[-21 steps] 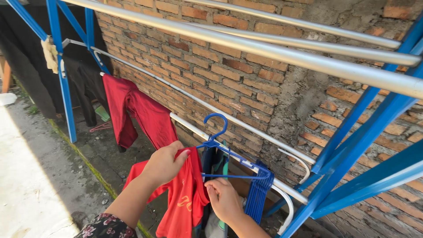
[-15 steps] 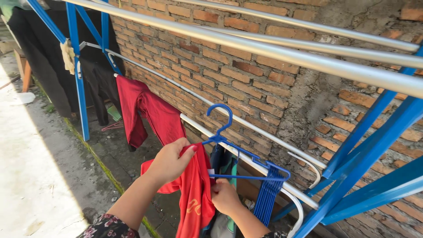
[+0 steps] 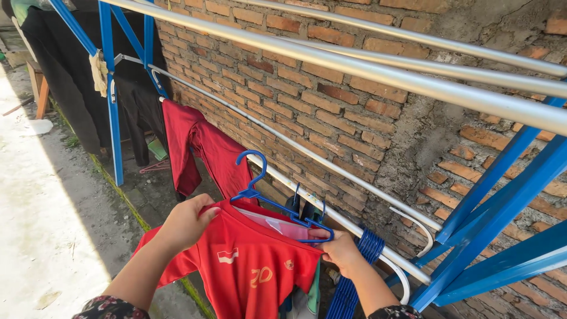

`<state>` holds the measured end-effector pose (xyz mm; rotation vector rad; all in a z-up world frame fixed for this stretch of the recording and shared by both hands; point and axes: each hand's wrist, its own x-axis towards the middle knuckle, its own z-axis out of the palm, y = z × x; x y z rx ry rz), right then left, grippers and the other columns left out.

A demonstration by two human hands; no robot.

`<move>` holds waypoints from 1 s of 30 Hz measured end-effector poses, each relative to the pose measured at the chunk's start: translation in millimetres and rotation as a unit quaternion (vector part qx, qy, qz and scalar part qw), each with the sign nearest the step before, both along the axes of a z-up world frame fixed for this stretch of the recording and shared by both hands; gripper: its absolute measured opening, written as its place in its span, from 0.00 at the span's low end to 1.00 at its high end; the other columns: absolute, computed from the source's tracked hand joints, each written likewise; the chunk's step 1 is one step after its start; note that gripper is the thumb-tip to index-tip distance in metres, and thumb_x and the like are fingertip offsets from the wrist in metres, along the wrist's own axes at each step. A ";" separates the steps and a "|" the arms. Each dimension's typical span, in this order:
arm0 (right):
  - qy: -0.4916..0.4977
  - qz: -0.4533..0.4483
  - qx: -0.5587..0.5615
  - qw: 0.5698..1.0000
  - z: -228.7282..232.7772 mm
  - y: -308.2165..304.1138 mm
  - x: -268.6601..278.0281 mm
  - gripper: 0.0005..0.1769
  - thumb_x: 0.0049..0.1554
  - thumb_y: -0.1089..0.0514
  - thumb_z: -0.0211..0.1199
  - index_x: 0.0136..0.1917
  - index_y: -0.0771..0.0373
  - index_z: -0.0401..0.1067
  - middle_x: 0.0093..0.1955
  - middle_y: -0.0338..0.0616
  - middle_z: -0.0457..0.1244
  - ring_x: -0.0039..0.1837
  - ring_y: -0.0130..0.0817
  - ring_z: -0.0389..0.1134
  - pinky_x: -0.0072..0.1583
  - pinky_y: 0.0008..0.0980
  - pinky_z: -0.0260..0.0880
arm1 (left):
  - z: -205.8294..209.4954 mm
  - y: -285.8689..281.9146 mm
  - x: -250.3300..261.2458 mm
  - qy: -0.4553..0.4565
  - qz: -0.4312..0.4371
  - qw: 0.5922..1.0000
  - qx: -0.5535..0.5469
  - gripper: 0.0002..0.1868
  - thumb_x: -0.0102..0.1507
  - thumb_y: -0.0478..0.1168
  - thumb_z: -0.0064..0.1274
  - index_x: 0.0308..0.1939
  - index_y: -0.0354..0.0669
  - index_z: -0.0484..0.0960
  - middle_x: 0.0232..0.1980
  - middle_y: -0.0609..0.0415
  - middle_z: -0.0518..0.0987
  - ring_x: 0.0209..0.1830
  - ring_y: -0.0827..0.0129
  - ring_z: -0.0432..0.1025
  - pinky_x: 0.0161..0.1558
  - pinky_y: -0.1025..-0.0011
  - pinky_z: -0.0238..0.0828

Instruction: The person hangs laundry to dry by putting clothes on hangers and hanging them on a drying rack, as well as draping garments directly over the rack rails.

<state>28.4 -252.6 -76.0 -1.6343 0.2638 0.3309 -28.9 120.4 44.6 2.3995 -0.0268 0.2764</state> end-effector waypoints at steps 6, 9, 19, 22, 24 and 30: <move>-0.008 0.051 -0.088 0.995 34.3 -1.4 -5.4 0.20 0.54 0.72 0.62 0.55 0.54 0.83 0.47 0.33 0.72 0.42 0.21 0.67 0.45 0.25 0.67 | 16.8 -5.5 -9.7 -0.021 0.018 0.996 0.081 0.11 0.66 0.47 0.51 0.49 0.49 0.79 0.40 0.46 0.83 0.45 0.50 0.77 0.47 0.58 0.71; 0.004 0.072 -0.113 0.991 35.1 -9.5 -1.7 0.22 0.55 0.71 0.63 0.57 0.53 0.82 0.47 0.32 0.73 0.43 0.21 0.68 0.47 0.25 0.70 | 25.9 -3.4 -12.2 -0.002 0.019 0.978 0.209 0.09 0.67 0.48 0.48 0.48 0.55 0.78 0.42 0.52 0.83 0.48 0.56 0.77 0.52 0.56 0.66; -0.290 0.098 -0.333 0.892 83.6 68.8 -39.8 0.29 0.47 0.71 0.65 0.62 0.56 0.76 0.51 0.49 0.68 0.49 0.41 0.70 0.53 0.37 0.69 | -1.3 -18.6 -4.6 -0.056 0.004 0.991 0.124 0.11 0.64 0.45 0.50 0.48 0.53 0.82 0.45 0.54 0.84 0.47 0.57 0.77 0.50 0.57 0.61; -0.316 0.074 -0.330 0.887 97.5 77.9 -47.2 0.25 0.49 0.63 0.69 0.62 0.56 0.76 0.48 0.53 0.66 0.50 0.46 0.69 0.54 0.40 0.68 | -1.4 -18.6 -2.7 -0.073 -0.023 0.994 0.079 0.11 0.64 0.45 0.51 0.48 0.52 0.84 0.44 0.53 0.84 0.44 0.57 0.77 0.50 0.59 0.63; -0.315 0.066 -0.339 0.884 96.7 77.0 -42.6 0.22 0.51 0.57 0.70 0.60 0.55 0.77 0.47 0.53 0.65 0.50 0.47 0.69 0.55 0.41 0.68 | 4.1 -16.5 -4.4 -0.078 -0.034 0.995 0.057 0.11 0.65 0.46 0.51 0.47 0.51 0.85 0.44 0.53 0.84 0.42 0.57 0.77 0.50 0.61 0.65; -0.307 0.046 -0.437 0.845 94.7 61.9 -31.7 0.11 0.51 0.54 0.69 0.47 0.56 0.81 0.54 0.47 0.65 0.54 0.47 0.68 0.56 0.42 0.69 | 2.4 6.4 -5.9 -0.089 -0.013 0.996 0.010 0.11 0.66 0.42 0.49 0.48 0.47 0.83 0.42 0.49 0.83 0.43 0.56 0.78 0.49 0.60 0.68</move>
